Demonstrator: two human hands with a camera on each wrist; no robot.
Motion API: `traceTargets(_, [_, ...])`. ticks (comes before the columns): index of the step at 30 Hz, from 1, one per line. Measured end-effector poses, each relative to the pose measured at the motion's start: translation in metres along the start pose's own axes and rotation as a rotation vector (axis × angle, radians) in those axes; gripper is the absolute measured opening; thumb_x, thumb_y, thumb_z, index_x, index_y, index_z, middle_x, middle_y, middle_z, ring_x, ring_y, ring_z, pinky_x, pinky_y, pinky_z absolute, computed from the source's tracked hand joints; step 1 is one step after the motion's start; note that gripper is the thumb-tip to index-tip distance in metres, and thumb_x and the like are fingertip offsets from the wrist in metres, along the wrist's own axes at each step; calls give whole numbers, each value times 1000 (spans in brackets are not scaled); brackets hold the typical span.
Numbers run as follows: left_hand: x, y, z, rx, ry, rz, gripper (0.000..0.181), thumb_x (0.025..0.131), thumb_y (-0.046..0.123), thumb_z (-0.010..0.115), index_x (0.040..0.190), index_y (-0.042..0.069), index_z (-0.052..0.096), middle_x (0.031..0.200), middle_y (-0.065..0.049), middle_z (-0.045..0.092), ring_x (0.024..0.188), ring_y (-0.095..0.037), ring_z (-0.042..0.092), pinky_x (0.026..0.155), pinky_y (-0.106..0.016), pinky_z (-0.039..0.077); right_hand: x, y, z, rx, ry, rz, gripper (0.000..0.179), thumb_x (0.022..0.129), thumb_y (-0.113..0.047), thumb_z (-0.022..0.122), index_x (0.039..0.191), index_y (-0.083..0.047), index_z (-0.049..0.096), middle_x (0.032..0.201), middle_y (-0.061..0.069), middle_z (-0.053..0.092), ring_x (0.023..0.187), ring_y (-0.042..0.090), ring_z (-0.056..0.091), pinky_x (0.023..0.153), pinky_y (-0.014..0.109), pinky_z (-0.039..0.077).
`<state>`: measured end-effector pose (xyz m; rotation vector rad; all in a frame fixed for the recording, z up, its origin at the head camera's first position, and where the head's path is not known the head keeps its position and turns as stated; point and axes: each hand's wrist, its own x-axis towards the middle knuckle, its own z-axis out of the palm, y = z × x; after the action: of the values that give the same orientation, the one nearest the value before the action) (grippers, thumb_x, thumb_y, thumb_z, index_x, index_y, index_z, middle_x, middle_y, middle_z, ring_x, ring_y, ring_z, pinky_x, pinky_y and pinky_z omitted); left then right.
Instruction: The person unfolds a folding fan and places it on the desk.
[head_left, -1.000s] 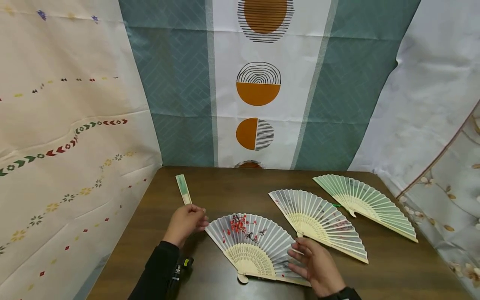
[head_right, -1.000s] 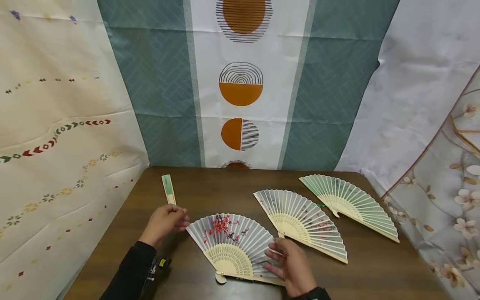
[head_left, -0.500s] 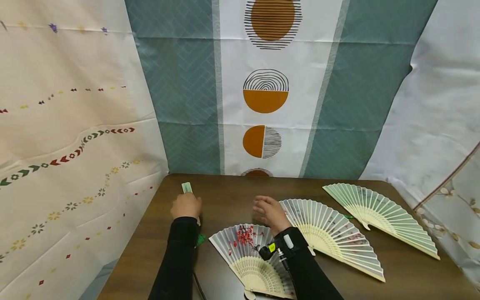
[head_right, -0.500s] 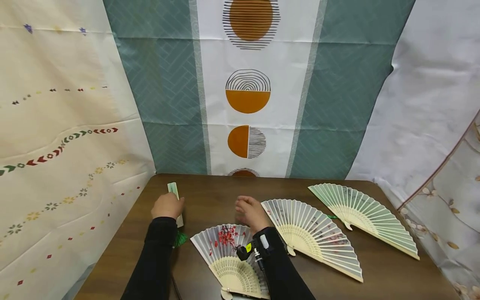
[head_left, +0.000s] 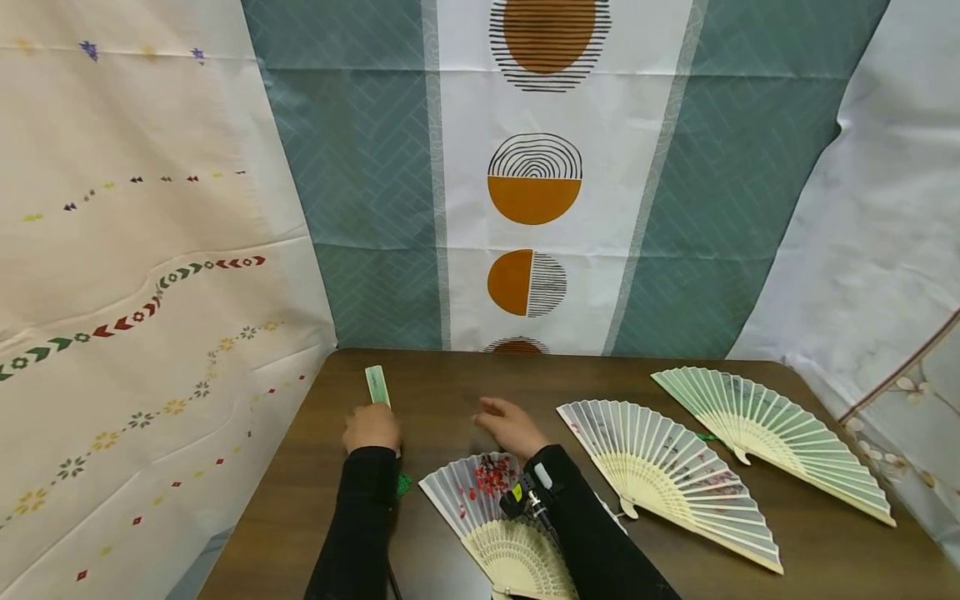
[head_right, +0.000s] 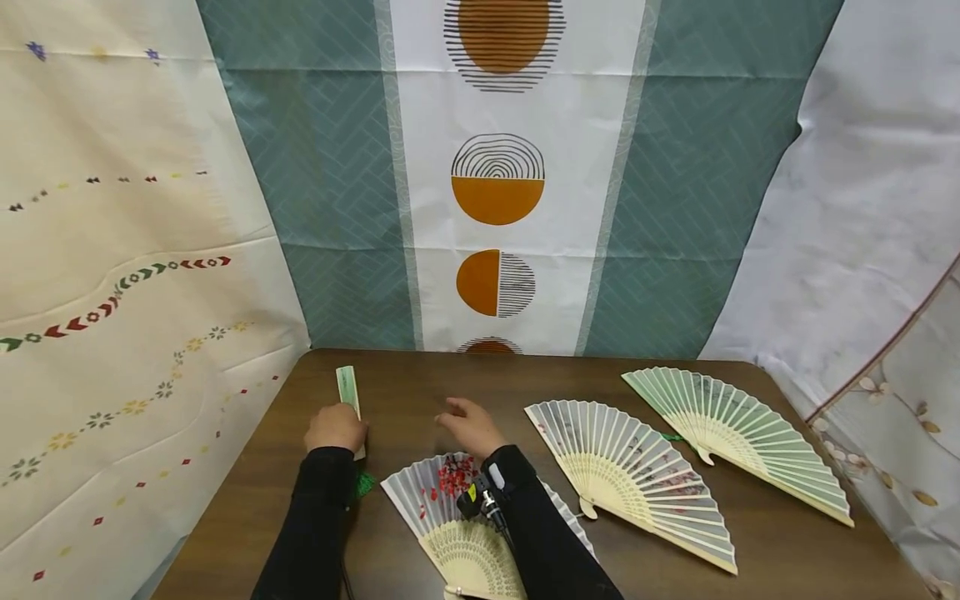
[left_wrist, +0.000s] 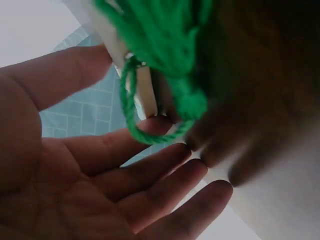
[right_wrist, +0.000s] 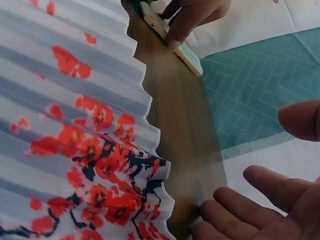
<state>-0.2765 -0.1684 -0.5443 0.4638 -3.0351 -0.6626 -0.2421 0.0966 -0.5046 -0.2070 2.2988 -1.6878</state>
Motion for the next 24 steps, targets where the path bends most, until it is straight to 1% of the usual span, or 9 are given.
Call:
traceTargets(3, [-17, 12, -18, -10, 22, -15, 40, 111, 22, 67, 123, -15, 76, 133, -46, 62, 126, -61, 59, 90, -75, 66, -1, 0, 1, 16, 9, 4, 63, 111, -23, 65, 166, 4, 50, 164, 32, 59, 158, 53, 52, 132, 69, 45])
traceTargets(5, [-23, 14, -25, -12, 24, -16, 44, 109, 25, 73, 120, -17, 76, 132, -48, 60, 125, -61, 59, 90, -75, 66, -2, 0, 3, 26, 10, -1, 62, 111, -22, 65, 166, 5, 51, 164, 32, 59, 158, 53, 51, 132, 70, 44])
traceTargets(8, [-12, 2, -14, -19, 26, 13, 39, 106, 24, 75, 110, -15, 78, 124, -45, 63, 113, -58, 64, 86, -72, 68, -4, 2, 5, 37, 9, -2, 61, 111, -23, 65, 164, 5, 53, 166, 32, 57, 158, 54, 50, 132, 71, 43])
traceTargets(10, [2, -11, 0, -32, 20, 39, 36, 103, 20, 75, 105, -16, 76, 115, -41, 68, 104, -55, 69, 85, -69, 68, -4, 3, 7, 48, 12, -5, 61, 111, -22, 65, 163, 6, 54, 167, 33, 56, 159, 55, 49, 133, 71, 43])
traceTargets(12, [16, -24, 14, -60, 10, 57, 37, 100, 17, 74, 108, -19, 69, 105, -36, 71, 94, -51, 72, 80, -65, 69, -5, 4, 8, 58, 12, -7, 60, 110, -22, 65, 163, 6, 54, 166, 33, 57, 158, 55, 50, 132, 71, 43])
traceTargets(16, [37, -40, 29, -142, -19, 55, 48, 97, 17, 81, 121, -18, 59, 93, -28, 75, 81, -42, 76, 69, -56, 68, -5, 4, 9, 84, 13, -9, 61, 110, -21, 65, 163, 7, 54, 162, 33, 61, 157, 54, 51, 133, 70, 43])
traceTargets(20, [43, -43, 28, -156, -46, 96, 43, 98, 25, 87, 119, -9, 72, 96, -20, 79, 83, -36, 77, 69, -52, 67, -7, 0, 7, 100, 36, -6, 60, 109, -22, 65, 163, 4, 55, 162, 31, 61, 155, 51, 53, 132, 67, 44])
traceTargets(23, [36, -35, 20, -203, -40, 192, 42, 104, 31, 83, 127, -2, 72, 106, -20, 81, 92, -37, 78, 76, -51, 67, -12, -5, 3, 106, 57, -22, 59, 110, -22, 66, 163, 3, 56, 162, 30, 62, 154, 50, 54, 131, 67, 45])
traceTargets(24, [27, -26, 10, -249, -55, 219, 43, 106, 29, 81, 133, -2, 68, 111, -22, 80, 95, -38, 77, 78, -50, 66, -14, -6, 1, 115, 60, -29, 59, 110, -22, 65, 163, 3, 56, 161, 30, 62, 155, 50, 54, 131, 67, 45])
